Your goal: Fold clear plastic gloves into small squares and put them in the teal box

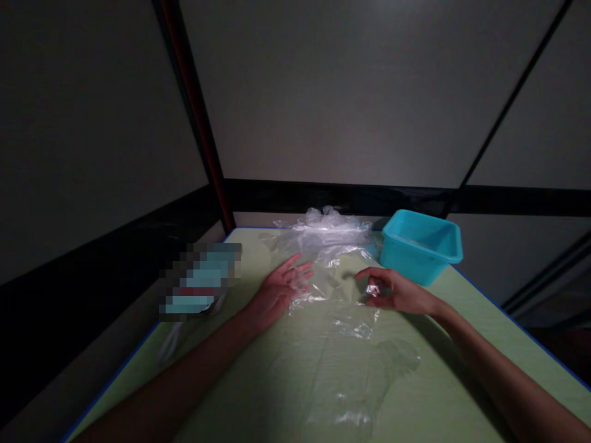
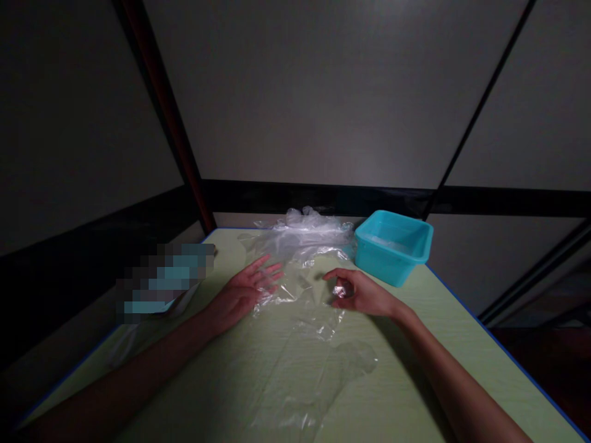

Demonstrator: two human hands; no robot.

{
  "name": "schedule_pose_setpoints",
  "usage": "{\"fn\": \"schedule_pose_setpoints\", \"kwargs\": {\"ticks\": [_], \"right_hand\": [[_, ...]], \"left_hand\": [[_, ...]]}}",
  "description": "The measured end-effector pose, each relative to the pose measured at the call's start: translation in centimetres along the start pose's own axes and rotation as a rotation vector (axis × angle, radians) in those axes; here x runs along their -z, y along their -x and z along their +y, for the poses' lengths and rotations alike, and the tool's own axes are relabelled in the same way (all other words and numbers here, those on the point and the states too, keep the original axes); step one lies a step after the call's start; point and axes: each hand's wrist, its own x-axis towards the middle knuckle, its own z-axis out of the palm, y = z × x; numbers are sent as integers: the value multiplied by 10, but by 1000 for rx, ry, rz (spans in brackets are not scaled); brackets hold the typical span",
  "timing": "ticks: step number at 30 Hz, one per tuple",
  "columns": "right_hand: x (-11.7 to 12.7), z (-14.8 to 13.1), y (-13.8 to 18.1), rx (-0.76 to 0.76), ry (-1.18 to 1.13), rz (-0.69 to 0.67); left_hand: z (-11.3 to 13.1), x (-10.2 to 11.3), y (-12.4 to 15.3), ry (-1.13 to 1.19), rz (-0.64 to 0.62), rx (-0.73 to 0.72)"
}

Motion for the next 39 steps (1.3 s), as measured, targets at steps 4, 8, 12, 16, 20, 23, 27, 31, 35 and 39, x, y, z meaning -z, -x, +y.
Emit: {"fn": "schedule_pose_setpoints", "kwargs": {"ticks": [4, 8, 12, 16, 20, 23, 27, 31, 35, 39], "right_hand": [[-1, 2, 0, 0, 5, 16], [-4, 2, -1, -9, 73, 139], [-13, -4, -2, 26, 282, 355], [-26, -11, -4, 26, 215, 308], [-34, -15, -6, 15, 81, 213], [-35, -18, -6, 21, -8, 195], [-40, -22, -7, 10, -122, 174], [-49, -23, -9, -19, -235, 180], [-58, -24, -10, -2, -312, 181], [-62, -26, -8, 35, -355, 140]], "left_hand": [[-2, 2, -2, -217, 153, -166], [-4, 4, -1, -453, 309, -291], [-4, 0, 4, -611, 350, -377], [-5, -11, 13, -763, 194, -406], [-7, -24, 28, -1122, -345, -461], [-7, -33, 41, -1364, -641, -422], [-7, -42, 53, -1482, -812, -388], [-6, -46, 58, -1461, -868, -336], [-6, -46, 61, -1490, -892, -303], [-6, -46, 61, -1468, -888, -327]]}}
